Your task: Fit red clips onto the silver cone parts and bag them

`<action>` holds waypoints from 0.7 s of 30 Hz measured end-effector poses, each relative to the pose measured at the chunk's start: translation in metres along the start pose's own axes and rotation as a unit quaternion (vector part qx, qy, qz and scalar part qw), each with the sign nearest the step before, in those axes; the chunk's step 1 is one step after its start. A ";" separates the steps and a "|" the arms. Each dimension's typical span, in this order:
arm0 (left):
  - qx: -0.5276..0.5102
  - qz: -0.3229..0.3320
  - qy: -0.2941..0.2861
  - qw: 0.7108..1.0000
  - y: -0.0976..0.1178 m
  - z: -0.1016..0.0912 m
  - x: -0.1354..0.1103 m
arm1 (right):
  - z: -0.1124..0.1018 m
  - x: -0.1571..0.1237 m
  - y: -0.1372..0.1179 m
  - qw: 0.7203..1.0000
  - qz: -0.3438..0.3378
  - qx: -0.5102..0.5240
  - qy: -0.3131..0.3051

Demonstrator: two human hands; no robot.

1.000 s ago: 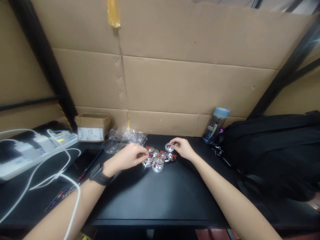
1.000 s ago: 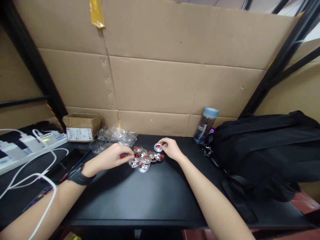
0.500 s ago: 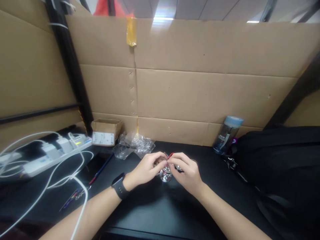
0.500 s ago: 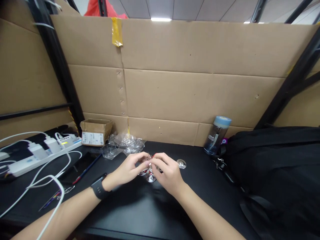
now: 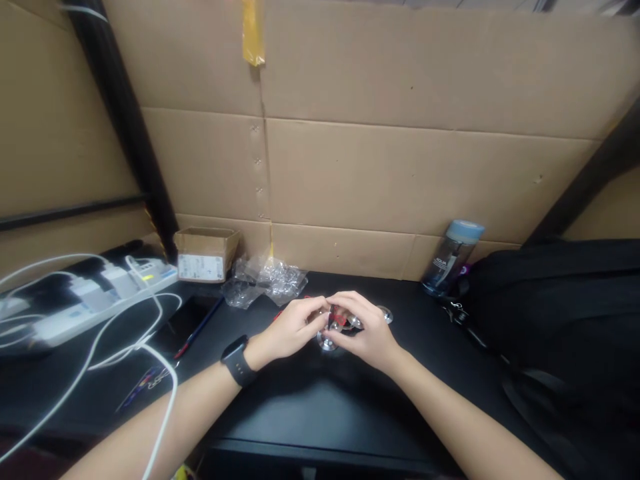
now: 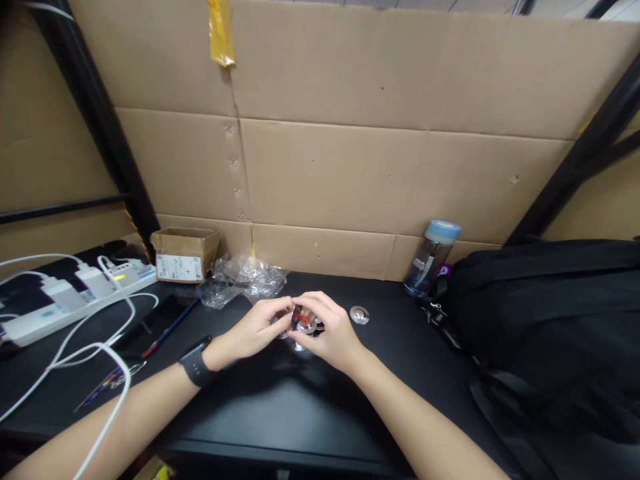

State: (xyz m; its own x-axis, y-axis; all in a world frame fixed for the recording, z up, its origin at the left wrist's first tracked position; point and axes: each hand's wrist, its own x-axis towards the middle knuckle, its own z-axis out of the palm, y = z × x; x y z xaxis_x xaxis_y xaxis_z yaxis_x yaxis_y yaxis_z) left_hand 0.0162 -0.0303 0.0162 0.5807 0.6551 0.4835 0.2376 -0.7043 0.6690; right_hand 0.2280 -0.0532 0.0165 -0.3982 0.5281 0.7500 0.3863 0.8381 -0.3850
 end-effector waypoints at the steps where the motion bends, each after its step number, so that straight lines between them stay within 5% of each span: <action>1: 0.015 0.006 -0.001 1.000 0.000 -0.001 0.000 | -0.001 0.000 0.000 1.000 0.001 0.004 -0.005; 21: 0.034 -0.013 0.014 0.999 -0.009 -0.016 0.002 | -0.003 0.005 -0.001 0.999 0.024 -0.014 0.035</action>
State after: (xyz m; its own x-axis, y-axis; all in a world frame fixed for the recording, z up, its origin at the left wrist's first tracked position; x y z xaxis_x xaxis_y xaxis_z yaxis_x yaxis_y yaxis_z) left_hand 0.0021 -0.0182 0.0199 0.5519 0.6801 0.4826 0.3048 -0.7032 0.6424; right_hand 0.2283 -0.0520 0.0226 -0.3202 0.5557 0.7673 0.4271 0.8076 -0.4066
